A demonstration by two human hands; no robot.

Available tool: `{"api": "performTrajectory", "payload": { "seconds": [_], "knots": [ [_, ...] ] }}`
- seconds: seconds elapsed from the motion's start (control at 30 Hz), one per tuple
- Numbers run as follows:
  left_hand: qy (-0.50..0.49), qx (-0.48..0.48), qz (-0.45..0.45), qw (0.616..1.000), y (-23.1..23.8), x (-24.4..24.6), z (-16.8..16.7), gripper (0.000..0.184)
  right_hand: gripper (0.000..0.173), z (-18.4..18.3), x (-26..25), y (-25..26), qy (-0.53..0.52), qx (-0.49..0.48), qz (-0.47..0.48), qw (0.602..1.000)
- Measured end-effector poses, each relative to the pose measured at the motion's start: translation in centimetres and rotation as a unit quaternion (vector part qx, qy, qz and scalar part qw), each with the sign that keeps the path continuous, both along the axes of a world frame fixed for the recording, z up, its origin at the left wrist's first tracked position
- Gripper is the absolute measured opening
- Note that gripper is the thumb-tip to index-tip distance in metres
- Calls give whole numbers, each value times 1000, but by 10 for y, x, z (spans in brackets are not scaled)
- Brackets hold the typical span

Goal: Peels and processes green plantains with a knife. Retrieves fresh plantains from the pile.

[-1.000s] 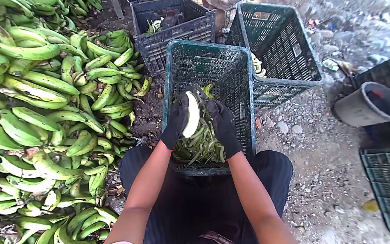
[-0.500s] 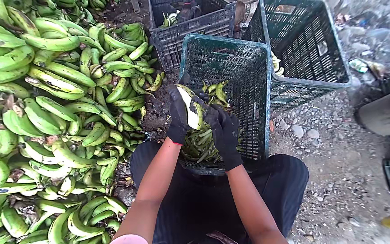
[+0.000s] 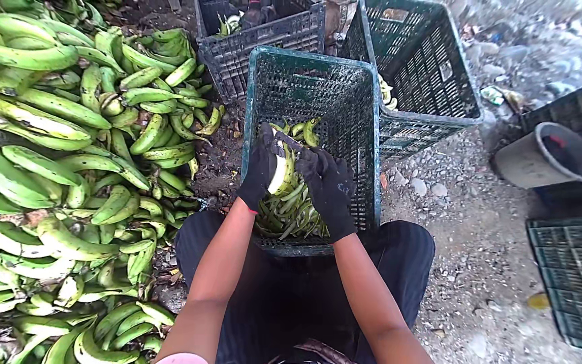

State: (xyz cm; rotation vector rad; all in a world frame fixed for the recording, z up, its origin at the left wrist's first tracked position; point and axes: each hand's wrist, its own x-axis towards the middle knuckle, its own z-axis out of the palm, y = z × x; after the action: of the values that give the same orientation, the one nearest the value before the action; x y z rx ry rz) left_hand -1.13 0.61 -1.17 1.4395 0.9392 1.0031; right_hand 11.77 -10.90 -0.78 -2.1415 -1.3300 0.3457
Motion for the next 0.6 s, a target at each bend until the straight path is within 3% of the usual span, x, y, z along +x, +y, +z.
{"api": "performTrajectory", "payload": {
  "seconds": [0.07,0.23,0.4,0.6],
  "knots": [
    [2,-13,11,1000,-3,-2,1,57,70,-7,-4,-4,0,13,-1,1000],
    [193,95,-92,972,-15,-11,16,57,61,-3,12,11,93,-9,10,996],
    [247,109,-150,951,-16,-15,20,50,61,0,30,18,154,-12,53,987],
    [249,112,-168,947,-20,-8,16,59,57,1,47,27,153,-42,98,982]
  ]
}}
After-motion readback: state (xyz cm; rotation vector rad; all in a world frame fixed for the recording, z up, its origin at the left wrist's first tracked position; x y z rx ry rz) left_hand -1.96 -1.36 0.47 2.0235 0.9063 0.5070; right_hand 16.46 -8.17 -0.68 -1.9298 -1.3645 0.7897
